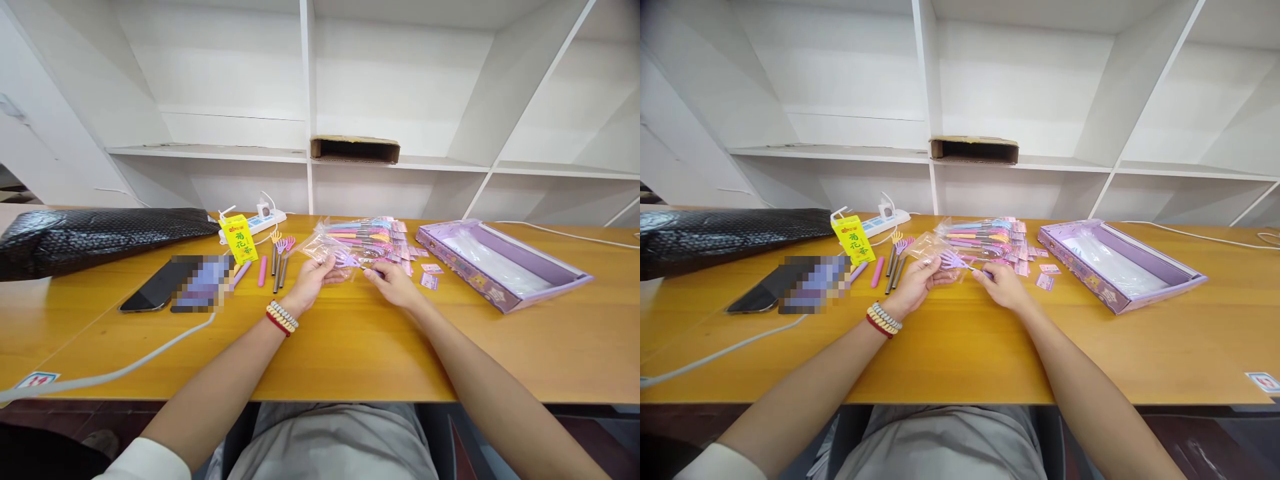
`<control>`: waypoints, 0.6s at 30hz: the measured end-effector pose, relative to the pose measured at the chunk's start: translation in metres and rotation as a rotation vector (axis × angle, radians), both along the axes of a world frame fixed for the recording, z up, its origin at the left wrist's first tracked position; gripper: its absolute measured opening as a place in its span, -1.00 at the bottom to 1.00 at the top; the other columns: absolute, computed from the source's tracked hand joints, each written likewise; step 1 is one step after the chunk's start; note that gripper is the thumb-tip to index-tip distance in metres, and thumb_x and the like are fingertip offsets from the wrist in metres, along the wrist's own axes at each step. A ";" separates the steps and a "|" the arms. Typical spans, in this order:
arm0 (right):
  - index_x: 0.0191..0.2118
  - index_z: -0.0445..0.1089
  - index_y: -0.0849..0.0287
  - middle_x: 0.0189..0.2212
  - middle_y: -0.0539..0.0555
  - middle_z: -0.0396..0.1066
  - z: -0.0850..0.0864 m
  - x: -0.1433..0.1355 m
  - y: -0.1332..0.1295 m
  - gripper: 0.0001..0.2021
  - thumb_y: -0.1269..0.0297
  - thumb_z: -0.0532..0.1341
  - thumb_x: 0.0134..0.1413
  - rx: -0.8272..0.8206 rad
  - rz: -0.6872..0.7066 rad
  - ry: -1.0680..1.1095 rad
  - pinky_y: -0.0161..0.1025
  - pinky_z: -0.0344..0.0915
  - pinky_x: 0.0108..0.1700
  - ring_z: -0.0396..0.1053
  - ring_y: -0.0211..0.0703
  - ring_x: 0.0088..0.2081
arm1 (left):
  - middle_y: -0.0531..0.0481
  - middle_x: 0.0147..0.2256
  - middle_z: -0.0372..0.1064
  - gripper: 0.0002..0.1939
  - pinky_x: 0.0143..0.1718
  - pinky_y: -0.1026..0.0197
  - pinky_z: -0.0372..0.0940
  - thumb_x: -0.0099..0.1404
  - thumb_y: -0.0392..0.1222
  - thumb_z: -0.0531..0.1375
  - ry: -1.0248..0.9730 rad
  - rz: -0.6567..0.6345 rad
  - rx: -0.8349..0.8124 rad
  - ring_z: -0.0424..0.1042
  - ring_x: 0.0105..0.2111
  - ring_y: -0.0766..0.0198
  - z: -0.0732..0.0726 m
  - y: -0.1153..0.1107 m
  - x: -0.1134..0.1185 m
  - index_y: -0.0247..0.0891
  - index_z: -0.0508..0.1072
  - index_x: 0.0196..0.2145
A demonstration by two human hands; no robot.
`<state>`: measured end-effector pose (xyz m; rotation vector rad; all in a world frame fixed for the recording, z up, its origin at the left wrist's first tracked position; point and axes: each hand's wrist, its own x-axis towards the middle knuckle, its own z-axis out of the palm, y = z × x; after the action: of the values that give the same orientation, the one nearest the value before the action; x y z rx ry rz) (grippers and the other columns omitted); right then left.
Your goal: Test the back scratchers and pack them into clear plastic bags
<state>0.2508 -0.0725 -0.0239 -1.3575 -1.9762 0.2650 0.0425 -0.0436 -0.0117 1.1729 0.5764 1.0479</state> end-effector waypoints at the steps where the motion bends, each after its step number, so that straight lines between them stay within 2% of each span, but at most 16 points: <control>1: -0.57 0.14 0.21 -0.62 -0.06 0.10 0.000 0.000 0.000 -0.59 0.00 -0.02 0.16 -0.004 -0.001 -0.001 -0.33 -0.05 -0.47 0.04 -0.33 -0.54 | -0.16 -0.22 0.43 -0.59 -0.24 0.13 0.35 0.11 -0.03 0.22 0.034 0.003 0.030 0.45 -0.28 0.15 0.000 0.000 0.000 -0.36 0.36 -0.15; 5: -0.47 0.25 0.21 -0.59 -0.05 0.17 0.000 -0.003 -0.002 -0.62 0.00 0.00 0.15 -0.012 -0.001 0.024 -0.34 0.00 -0.47 0.08 -0.32 -0.53 | -0.17 -0.14 0.39 -0.49 -0.19 0.10 0.33 0.12 0.01 0.20 0.169 -0.015 0.121 0.43 -0.22 0.15 -0.003 -0.001 0.002 -0.32 0.30 -0.04; 10: -0.14 0.26 0.19 -0.47 -0.02 0.29 0.000 -0.010 -0.007 -0.64 -0.01 0.05 0.12 -0.026 0.006 0.106 -0.34 0.09 -0.43 0.17 -0.29 -0.49 | -0.19 -0.14 0.39 -0.56 -0.16 0.07 0.30 0.12 0.03 0.19 0.254 -0.096 0.151 0.40 -0.17 0.11 -0.009 -0.003 0.006 -0.34 0.36 -0.13; 13: -0.05 0.21 0.18 -0.42 0.00 0.32 0.001 -0.015 -0.011 -0.64 0.04 0.04 0.15 -0.015 0.067 0.116 -0.33 0.12 -0.39 0.22 -0.27 -0.44 | -0.15 -0.20 0.41 -0.61 -0.16 0.11 0.29 0.13 0.02 0.18 0.299 -0.143 0.172 0.39 -0.17 0.13 -0.012 -0.005 0.007 -0.33 0.41 -0.19; 15: -0.10 0.24 0.19 -0.40 0.01 0.33 0.001 -0.018 -0.012 -0.68 0.07 0.02 0.17 -0.012 0.112 0.104 -0.33 0.12 -0.37 0.23 -0.27 -0.42 | -0.13 -0.22 0.41 -0.64 -0.18 0.14 0.28 0.13 0.01 0.18 0.317 -0.149 0.195 0.38 -0.18 0.15 -0.013 -0.006 0.008 -0.32 0.43 -0.22; 18: -0.33 0.26 0.21 -0.48 -0.01 0.29 0.001 -0.020 -0.011 -0.75 0.12 0.02 0.17 0.011 0.135 0.060 -0.33 0.08 -0.40 0.18 -0.29 -0.46 | -0.12 -0.23 0.42 -0.69 -0.15 0.16 0.25 0.11 -0.04 0.21 0.322 -0.158 0.251 0.37 -0.19 0.18 -0.011 -0.007 0.009 -0.31 0.45 -0.25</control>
<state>0.2310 -0.0836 -0.0232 -1.1969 -2.0193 0.3527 0.0516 -0.0503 -0.0224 1.5997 0.6016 0.8166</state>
